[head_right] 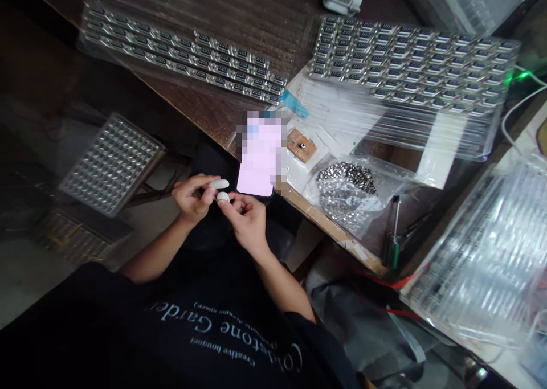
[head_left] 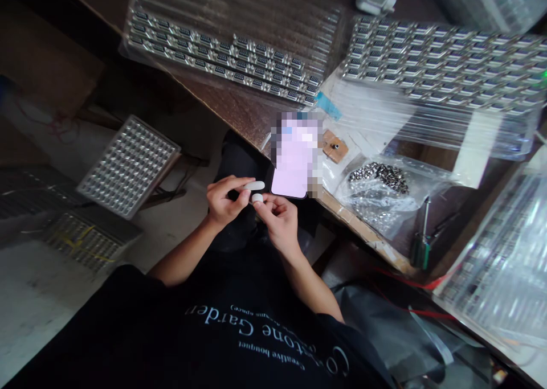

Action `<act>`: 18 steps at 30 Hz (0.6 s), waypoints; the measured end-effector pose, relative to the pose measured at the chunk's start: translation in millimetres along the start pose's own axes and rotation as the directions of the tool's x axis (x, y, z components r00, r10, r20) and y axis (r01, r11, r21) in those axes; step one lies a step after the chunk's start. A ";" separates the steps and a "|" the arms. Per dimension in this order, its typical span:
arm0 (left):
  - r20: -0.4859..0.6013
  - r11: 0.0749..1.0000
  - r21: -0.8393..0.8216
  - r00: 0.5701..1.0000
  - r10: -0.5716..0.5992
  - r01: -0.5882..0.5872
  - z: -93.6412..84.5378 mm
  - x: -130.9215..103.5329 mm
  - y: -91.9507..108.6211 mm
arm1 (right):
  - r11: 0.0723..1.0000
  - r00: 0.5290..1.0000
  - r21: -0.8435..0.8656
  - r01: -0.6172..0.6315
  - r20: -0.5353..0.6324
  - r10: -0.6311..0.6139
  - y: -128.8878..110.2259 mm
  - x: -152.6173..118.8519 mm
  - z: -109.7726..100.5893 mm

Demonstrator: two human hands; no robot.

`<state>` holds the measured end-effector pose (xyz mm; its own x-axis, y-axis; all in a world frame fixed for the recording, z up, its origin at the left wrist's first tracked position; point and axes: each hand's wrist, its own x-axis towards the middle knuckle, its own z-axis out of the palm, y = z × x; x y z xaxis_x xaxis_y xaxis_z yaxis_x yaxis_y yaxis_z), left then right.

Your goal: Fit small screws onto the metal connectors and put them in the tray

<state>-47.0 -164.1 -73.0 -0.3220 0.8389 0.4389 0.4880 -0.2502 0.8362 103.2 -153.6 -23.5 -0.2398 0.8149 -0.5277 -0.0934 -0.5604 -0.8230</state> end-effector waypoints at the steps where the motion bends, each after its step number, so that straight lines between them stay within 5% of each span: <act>1: 0.001 1.000 -0.007 1.000 -0.001 0.001 0.1 0.1 0.1 | 1.000 1.000 0.005 0.002 0.001 -0.002 0.0 0.1 0.0; 18: 0.018 0.998 -0.027 0.998 0.057 -0.056 1.6 2.3 1.5 | 1.000 1.000 -0.016 0.006 -0.006 -0.006 -1.5 -1.3 -1.4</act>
<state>-45.7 -161.8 -71.3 -0.2794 0.8317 0.4798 0.4833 -0.3100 0.8187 105.0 -153.6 -21.9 -0.2339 0.8189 -0.5241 -0.0792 -0.5533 -0.8292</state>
